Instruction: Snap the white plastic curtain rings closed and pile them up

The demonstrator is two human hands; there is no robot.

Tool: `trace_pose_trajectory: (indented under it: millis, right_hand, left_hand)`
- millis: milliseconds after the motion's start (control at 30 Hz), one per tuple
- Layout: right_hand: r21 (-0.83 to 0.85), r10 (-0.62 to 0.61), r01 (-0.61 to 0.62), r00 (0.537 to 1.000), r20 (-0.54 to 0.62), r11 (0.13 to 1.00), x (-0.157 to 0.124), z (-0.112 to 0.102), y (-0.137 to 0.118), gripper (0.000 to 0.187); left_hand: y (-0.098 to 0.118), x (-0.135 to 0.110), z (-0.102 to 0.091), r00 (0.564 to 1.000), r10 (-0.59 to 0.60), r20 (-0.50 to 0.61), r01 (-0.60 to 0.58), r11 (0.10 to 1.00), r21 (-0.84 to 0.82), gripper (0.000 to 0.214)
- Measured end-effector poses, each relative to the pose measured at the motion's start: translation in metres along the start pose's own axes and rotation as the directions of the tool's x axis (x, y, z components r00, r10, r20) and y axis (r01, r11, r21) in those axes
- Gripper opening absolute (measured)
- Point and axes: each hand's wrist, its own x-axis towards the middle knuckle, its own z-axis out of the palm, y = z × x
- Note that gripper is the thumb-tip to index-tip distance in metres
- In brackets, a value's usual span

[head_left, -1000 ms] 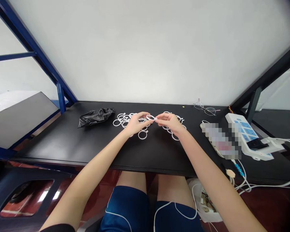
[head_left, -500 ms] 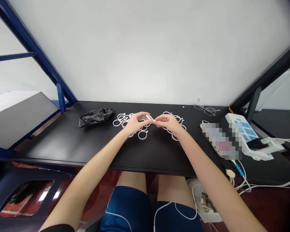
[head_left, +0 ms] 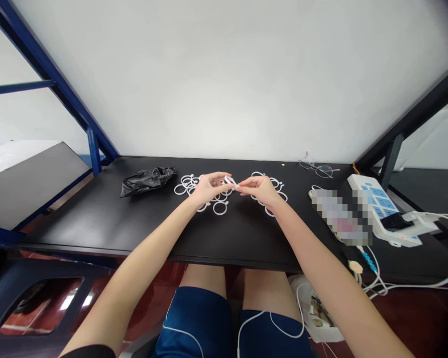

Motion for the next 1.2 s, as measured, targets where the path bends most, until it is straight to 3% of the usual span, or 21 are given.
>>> trace_pose_trajectory:
  millis: [867,1200]
  right_hand:
    - [-0.017,-0.034,0.034,0.999,-0.019,0.999,-0.0005,0.0024,0.0002,0.033]
    - [-0.004,-0.09,0.09,0.993,-0.083,0.996,0.0026,0.0001,0.0016,0.032]
  left_hand:
    - [-0.0016,0.0019,-0.0022,1.0,-0.011,-0.022,0.011,1.0,0.005,0.05]
    - [0.0045,-0.0016,-0.0007,0.999,-0.036,0.028,0.031,0.989,0.145,0.038]
